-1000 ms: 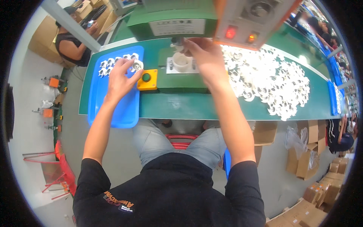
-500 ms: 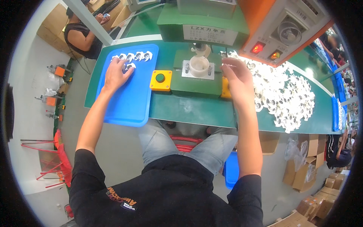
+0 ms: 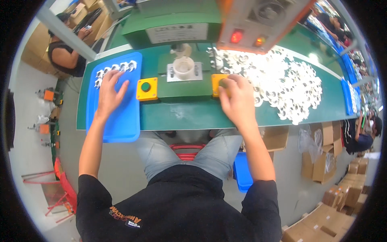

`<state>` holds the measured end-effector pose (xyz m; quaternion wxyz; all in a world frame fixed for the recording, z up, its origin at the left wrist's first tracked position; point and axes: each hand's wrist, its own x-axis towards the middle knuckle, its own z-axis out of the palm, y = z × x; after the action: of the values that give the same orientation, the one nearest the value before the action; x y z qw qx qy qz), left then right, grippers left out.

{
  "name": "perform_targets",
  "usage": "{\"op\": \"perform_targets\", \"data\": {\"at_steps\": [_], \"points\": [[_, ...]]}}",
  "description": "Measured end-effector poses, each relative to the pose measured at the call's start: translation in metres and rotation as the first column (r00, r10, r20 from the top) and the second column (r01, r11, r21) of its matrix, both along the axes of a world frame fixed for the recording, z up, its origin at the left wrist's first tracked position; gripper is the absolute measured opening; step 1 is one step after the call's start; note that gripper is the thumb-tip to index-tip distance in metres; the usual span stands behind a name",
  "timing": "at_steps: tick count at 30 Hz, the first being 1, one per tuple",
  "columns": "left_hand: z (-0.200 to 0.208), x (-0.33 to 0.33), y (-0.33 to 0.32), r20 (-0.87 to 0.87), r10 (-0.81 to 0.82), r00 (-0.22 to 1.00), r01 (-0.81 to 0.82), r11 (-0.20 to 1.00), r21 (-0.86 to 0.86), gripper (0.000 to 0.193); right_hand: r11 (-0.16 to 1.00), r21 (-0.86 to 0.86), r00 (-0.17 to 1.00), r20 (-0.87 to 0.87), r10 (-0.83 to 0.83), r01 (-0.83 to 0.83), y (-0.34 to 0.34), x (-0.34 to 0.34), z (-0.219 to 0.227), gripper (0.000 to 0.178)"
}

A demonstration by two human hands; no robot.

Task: Assembling small plastic components using a pneumatic press machine in a factory setting.

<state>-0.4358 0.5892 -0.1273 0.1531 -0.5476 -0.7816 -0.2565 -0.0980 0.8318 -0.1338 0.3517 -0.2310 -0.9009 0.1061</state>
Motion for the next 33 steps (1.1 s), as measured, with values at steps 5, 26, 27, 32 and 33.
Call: {"op": "perform_targets", "data": {"at_steps": [5, 26, 27, 32, 33], "points": [[0.012, 0.064, 0.017, 0.002, -0.333, 0.943, 0.333, 0.942, -0.030, 0.030, 0.996, 0.083, 1.000, -0.002, 0.015, -0.015, -0.007, 0.006, -0.007, 0.034], [0.020, 0.076, 0.018, 0.070, -0.246, 0.967, 0.244, 0.969, 0.033, 0.022, 0.899, 0.155, 0.857, 0.272, -0.438, 0.410, 0.165, -0.010, -0.013, 0.015], [0.020, 0.075, 0.015, 0.060, -0.250, 0.966, 0.248, 0.968, 0.031, 0.021, 0.905, 0.150, 0.844, 0.328, -0.425, 0.398, 0.166, -0.013, -0.016, 0.016], [0.025, 0.075, 0.018, 0.180, -0.236, 0.955, 0.227, 0.971, 0.069, 0.020, 0.922, 0.058, 0.849, 0.369, -0.377, 0.384, 0.163, -0.011, -0.012, 0.017], [0.027, 0.075, 0.021, 0.261, -0.233, 0.937, 0.211, 0.971, 0.110, 0.020, 0.923, 0.056, 0.851, 0.368, -0.374, 0.381, 0.162, -0.010, -0.013, 0.017]]}}
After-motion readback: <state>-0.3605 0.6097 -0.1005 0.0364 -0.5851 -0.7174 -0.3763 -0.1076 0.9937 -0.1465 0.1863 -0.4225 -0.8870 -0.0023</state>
